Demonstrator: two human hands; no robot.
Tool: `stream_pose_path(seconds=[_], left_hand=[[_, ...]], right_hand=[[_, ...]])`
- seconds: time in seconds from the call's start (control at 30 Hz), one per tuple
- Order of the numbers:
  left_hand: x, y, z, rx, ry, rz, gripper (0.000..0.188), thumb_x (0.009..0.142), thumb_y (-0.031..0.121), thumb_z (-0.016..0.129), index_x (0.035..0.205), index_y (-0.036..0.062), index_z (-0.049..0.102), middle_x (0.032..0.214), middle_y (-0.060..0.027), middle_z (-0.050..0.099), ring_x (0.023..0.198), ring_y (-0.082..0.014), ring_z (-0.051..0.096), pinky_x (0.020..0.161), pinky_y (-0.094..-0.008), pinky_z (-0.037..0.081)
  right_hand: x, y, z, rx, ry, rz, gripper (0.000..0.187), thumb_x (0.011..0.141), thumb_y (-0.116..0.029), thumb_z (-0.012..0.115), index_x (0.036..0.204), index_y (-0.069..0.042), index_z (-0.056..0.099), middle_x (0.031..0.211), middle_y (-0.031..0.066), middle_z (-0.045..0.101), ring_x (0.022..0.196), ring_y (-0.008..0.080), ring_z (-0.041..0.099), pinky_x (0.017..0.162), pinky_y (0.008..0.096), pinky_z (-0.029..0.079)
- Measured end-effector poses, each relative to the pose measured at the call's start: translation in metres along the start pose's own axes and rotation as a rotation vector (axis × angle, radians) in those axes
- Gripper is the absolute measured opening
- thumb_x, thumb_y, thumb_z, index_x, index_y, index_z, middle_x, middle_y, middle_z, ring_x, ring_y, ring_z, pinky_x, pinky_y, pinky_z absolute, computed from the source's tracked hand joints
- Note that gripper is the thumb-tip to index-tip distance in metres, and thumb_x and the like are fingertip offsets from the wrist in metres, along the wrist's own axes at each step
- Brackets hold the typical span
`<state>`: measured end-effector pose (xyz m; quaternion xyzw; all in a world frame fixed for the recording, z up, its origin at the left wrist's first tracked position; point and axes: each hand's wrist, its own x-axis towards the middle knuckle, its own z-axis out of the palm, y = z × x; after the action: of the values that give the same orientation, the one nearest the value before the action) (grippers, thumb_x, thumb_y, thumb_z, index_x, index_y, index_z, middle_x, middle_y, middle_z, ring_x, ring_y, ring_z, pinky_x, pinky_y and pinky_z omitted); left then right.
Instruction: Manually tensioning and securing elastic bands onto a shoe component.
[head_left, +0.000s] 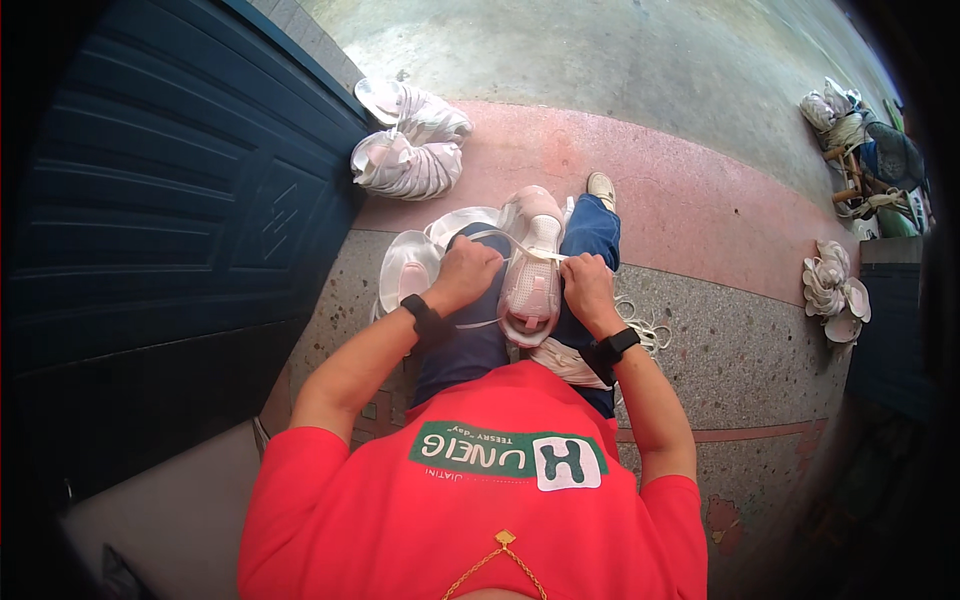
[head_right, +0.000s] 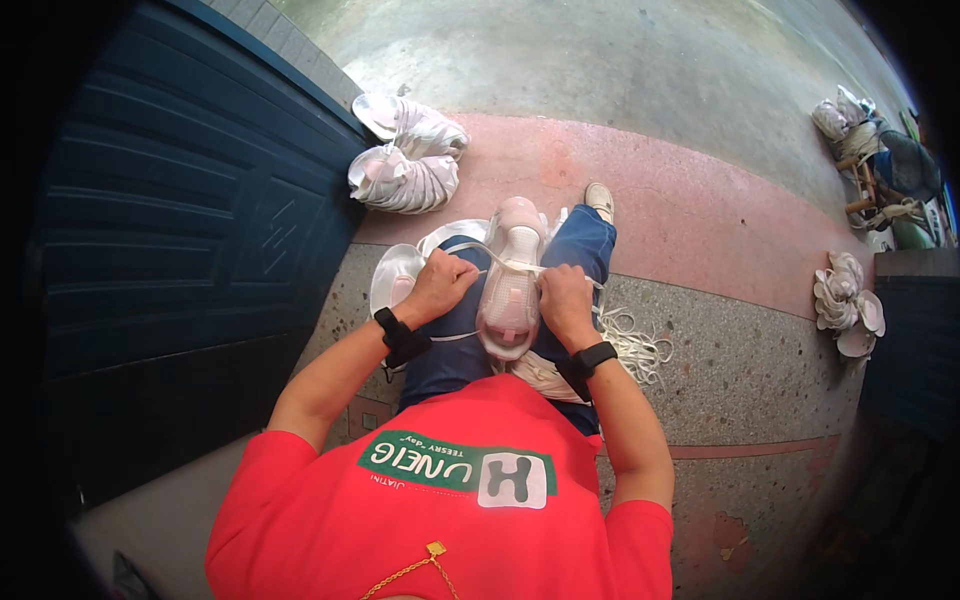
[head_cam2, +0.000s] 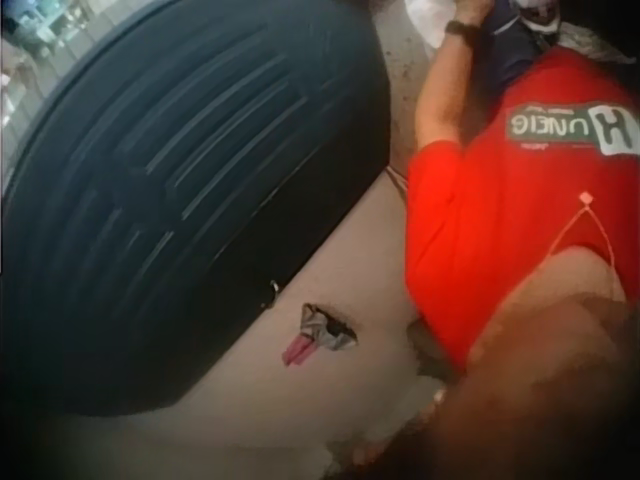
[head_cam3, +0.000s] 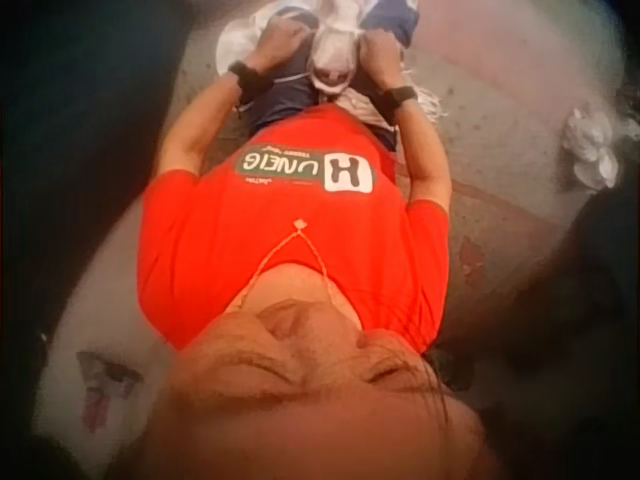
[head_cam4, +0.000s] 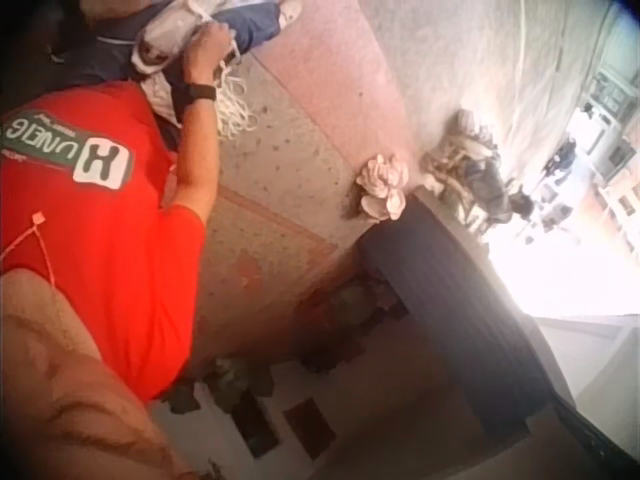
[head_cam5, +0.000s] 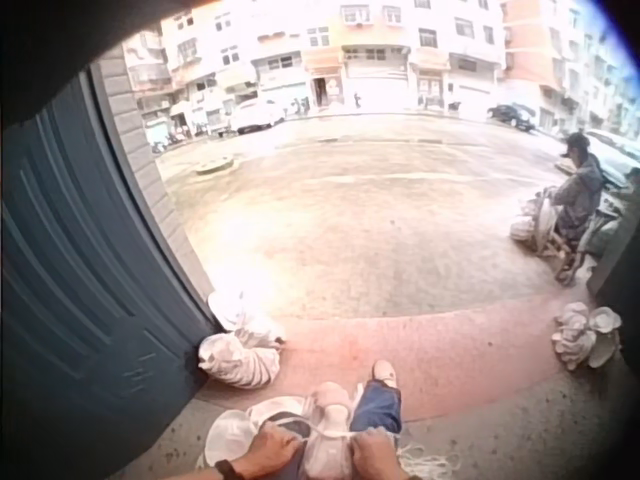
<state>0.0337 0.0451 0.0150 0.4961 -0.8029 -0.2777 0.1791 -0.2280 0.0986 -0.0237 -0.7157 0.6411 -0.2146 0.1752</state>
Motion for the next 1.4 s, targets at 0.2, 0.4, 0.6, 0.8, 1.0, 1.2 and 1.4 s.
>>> stream_pose_path(seconds=[0.2, 0.4, 0.6, 0.8, 1.0, 1.2, 1.4], left_hand=[[0.009, 0.018, 0.010, 0.235, -0.019, 0.059, 0.017, 0.092, 0.017, 0.063, 0.082, 0.0045, 0.069, 0.085, -0.0158, 0.068, 0.087, -0.0376, 0.060, 0.079, -0.0493, 0.050], [0.020, 0.025, 0.005, 0.269, -0.059, 0.099, 0.014, 0.090, 0.015, 0.059, 0.083, 0.0050, 0.066, 0.090, -0.0153, 0.066, 0.090, -0.0377, 0.060, 0.079, -0.0506, 0.050], [0.026, 0.038, -0.002, 0.357, -0.189, 0.111, 0.014, 0.087, 0.013, 0.060, 0.086, 0.0041, 0.071, 0.093, -0.0150, 0.068, 0.096, -0.0366, 0.062, 0.081, -0.0508, 0.050], [0.036, 0.042, 0.007, 0.357, -0.276, 0.058, 0.017, 0.087, 0.020, 0.066, 0.088, 0.0051, 0.074, 0.094, -0.0133, 0.070, 0.097, -0.0352, 0.062, 0.081, -0.0496, 0.049], [0.002, 0.050, 0.013, 0.367, 0.015, 0.078, 0.023, 0.087, 0.029, 0.071, 0.095, 0.0078, 0.074, 0.092, -0.0099, 0.069, 0.095, -0.0315, 0.060, 0.078, -0.0474, 0.044], [0.002, 0.038, 0.015, 0.294, -0.078, 0.053, 0.020, 0.088, 0.023, 0.071, 0.099, 0.0073, 0.074, 0.093, -0.0113, 0.069, 0.099, -0.0335, 0.059, 0.079, -0.0473, 0.049], [0.018, 0.041, 0.004, 0.084, -0.073, 0.014, 0.018, 0.089, 0.021, 0.069, 0.096, 0.0063, 0.077, 0.094, -0.0158, 0.071, 0.097, -0.0383, 0.062, 0.087, -0.0484, 0.052]], right_hand=[[0.002, -0.006, -0.005, -0.126, 0.036, -0.207, 0.008, 0.088, -0.019, 0.068, 0.085, -0.012, 0.070, 0.085, 0.0075, 0.063, 0.088, 0.0288, 0.059, 0.077, 0.0441, 0.042], [-0.001, -0.007, -0.006, 0.002, 0.104, 0.062, 0.015, 0.085, -0.026, 0.075, 0.086, -0.012, 0.072, 0.088, 0.0063, 0.065, 0.091, 0.0289, 0.060, 0.078, 0.0445, 0.042], [-0.003, -0.011, -0.011, -0.065, 0.074, 0.044, 0.016, 0.086, -0.027, 0.075, 0.083, -0.012, 0.076, 0.086, 0.0065, 0.066, 0.091, 0.0292, 0.060, 0.078, 0.0456, 0.043], [-0.002, -0.013, -0.011, -0.124, 0.019, 0.023, 0.025, 0.089, -0.032, 0.074, 0.083, -0.008, 0.077, 0.084, 0.0084, 0.066, 0.089, 0.0307, 0.061, 0.081, 0.0445, 0.045], [-0.006, -0.019, -0.023, -0.095, -0.174, 0.012, 0.028, 0.093, -0.033, 0.067, 0.091, -0.006, 0.073, 0.098, 0.0155, 0.067, 0.099, 0.0365, 0.059, 0.084, 0.0510, 0.045], [-0.002, 0.001, -0.017, 0.085, -0.232, 0.000, 0.020, 0.093, -0.023, 0.065, 0.102, -0.006, 0.071, 0.100, 0.0157, 0.065, 0.098, 0.0376, 0.058, 0.085, 0.0504, 0.045], [-0.008, 0.013, -0.008, 0.237, -0.131, -0.044, 0.020, 0.091, -0.020, 0.067, 0.105, -0.007, 0.071, 0.100, 0.0146, 0.068, 0.100, 0.0366, 0.060, 0.084, 0.0505, 0.047]])
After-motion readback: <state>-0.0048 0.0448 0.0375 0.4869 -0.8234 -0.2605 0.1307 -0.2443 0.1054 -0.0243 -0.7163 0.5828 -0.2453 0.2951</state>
